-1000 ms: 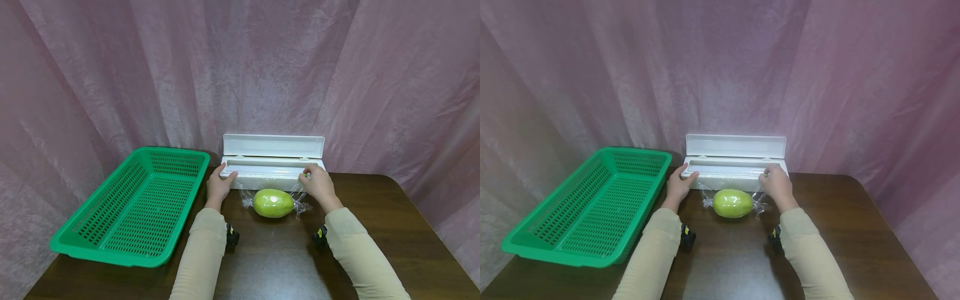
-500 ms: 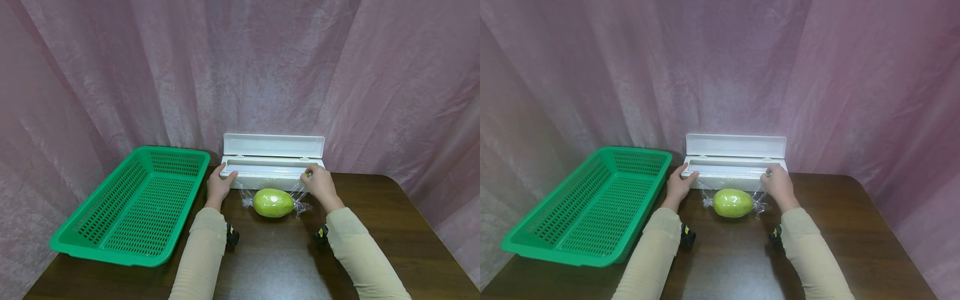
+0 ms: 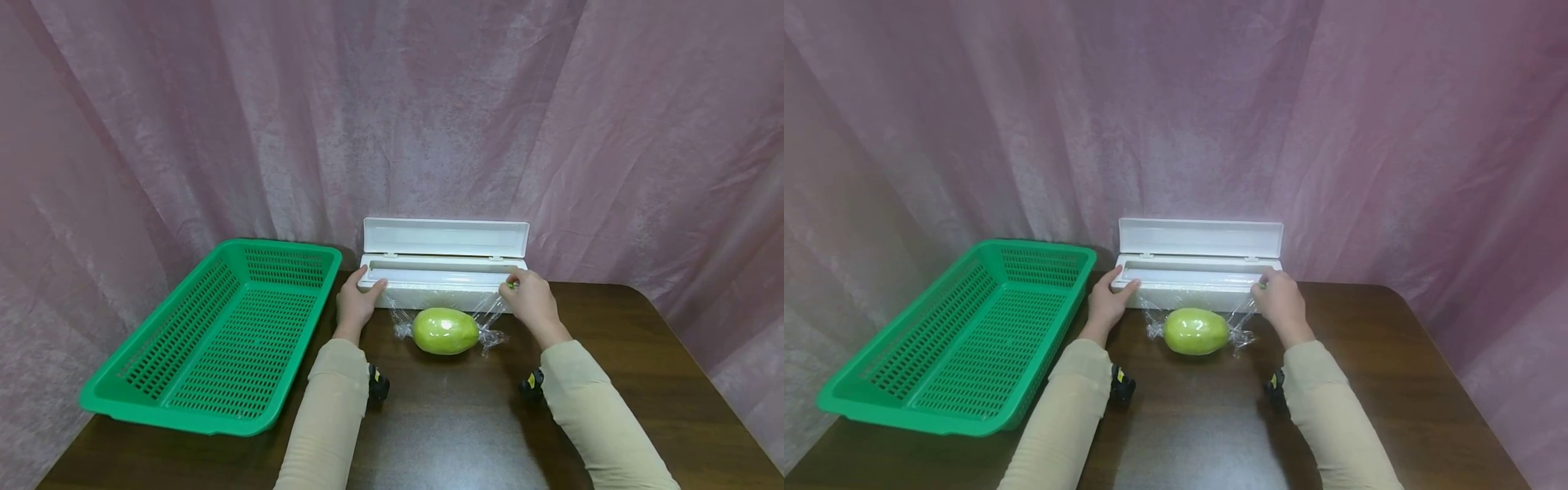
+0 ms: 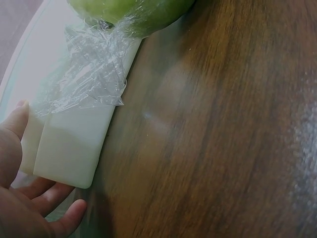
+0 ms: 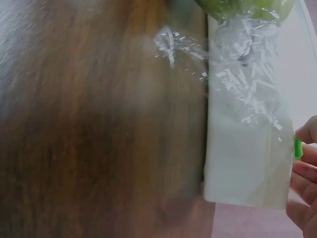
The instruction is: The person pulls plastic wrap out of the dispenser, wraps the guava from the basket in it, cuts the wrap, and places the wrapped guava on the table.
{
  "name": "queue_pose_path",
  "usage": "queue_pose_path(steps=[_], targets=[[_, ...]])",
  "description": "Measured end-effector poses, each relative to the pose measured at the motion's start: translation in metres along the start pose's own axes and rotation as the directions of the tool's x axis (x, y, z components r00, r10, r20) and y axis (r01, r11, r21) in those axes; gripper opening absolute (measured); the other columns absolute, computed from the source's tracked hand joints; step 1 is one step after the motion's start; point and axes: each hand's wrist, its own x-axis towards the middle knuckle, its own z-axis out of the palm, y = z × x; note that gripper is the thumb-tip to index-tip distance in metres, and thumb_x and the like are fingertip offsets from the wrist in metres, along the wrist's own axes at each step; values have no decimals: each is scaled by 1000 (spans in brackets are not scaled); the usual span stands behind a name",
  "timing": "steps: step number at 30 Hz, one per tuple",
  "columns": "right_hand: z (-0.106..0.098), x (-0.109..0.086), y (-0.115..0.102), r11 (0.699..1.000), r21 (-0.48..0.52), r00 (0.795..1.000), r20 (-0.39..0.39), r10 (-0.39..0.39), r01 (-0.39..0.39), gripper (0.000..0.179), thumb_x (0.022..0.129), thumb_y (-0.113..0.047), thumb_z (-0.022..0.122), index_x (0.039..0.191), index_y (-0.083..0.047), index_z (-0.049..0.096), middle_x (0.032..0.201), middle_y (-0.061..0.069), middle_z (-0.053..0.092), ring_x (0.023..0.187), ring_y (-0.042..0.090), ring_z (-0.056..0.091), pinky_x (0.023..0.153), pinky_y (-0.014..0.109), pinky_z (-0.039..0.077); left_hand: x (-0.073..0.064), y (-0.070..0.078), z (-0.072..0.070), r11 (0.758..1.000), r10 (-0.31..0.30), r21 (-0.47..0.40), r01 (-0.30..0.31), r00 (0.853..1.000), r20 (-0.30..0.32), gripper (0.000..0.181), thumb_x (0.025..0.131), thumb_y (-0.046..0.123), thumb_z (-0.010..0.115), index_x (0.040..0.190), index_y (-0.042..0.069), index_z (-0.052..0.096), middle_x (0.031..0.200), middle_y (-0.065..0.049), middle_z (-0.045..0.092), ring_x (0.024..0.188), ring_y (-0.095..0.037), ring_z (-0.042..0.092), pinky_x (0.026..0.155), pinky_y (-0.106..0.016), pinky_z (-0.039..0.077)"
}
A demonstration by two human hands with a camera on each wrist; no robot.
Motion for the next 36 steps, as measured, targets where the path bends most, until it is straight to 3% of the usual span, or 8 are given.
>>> queue_pose_path(steps=[3, 6, 10, 17, 21, 26, 31, 36], targets=[[1, -1, 4, 1000, 11, 1000, -3, 10, -10, 23, 89, -22, 53, 97, -3, 63, 123, 22, 54, 110, 40, 52, 85, 51, 45, 0, 1, -1, 1000, 4, -4, -4, 1000, 7, 63, 84, 43, 68, 140, 22, 47, 146, -2, 45, 137, -25, 37, 111, -42, 32], [1, -1, 8, 1000, 30, 1000, -2, 7, -7, 27, 91, -25, 55, 100, -1, 63, 132, 25, 49, 122, 45, 45, 98, 54, 39, 0, 1, -1, 1000, 5, -3, -5, 1000, 9, 64, 84, 43, 68, 140, 22, 46, 146, -2, 45, 137, -25, 36, 111, -42, 32], [1, -1, 9, 999, 35, 1000, 20, 21, -21, 29, 92, -28, 54, 103, -3, 63, 125, 26, 55, 109, 44, 53, 90, 54, 42, 0, 1, -2, 1000, 11, 12, -11, 1000, 0, 64, 84, 42, 69, 140, 20, 47, 145, -3, 46, 136, -25, 37, 111, -41, 33], [1, -1, 10, 1000, 25, 1000, -8, 14, -14, 28, 91, -28, 54, 103, -5, 63, 113, 24, 61, 92, 40, 57, 80, 51, 45, 0, 2, -2, 1000, 24, 12, -24, 1000, -6, 64, 84, 41, 69, 140, 18, 48, 144, -4, 47, 136, -27, 38, 111, -41, 32], [-1, -1, 9, 999, 13, 1000, 0, 30, -30, 29, 92, -29, 53, 105, -5, 62, 86, 19, 62, 75, 33, 55, 70, 45, 45, 0, 2, -1, 1000, 20, 10, -20, 1000, -6, 63, 84, 41, 69, 140, 19, 48, 145, -4, 46, 136, -26, 38, 111, -41, 32], [-4, -1, 8, 999, 6, 999, 19, 46, -46, 30, 92, -29, 52, 107, -5, 61, 57, 6, 49, 63, 27, 49, 63, 38, 42, 0, 2, -1, 1000, 25, 8, -25, 1000, -7, 63, 84, 40, 69, 140, 19, 48, 145, -4, 46, 136, -26, 38, 111, -41, 31], [-5, 0, 8, 998, 7, 998, 27, 55, -55, 30, 92, -29, 52, 107, -5, 61, 50, 0, 41, 57, 23, 45, 60, 34, 39, -1, 3, -1, 1000, 18, 5, -18, 1000, -7, 63, 85, 41, 69, 140, 19, 47, 145, -3, 46, 137, -26, 37, 111, -42, 31], [-5, 0, 10, 998, 17, 998, 25, 62, -63, 30, 91, -29, 52, 106, -6, 61, 53, 2, 45, 59, 23, 46, 60, 34, 39, -1, 2, -1, 1000, 22, 8, -22, 1000, -9, 63, 84, 40, 69, 140, 19, 47, 145, -4, 46, 136, -26, 37, 111, -42, 31]])
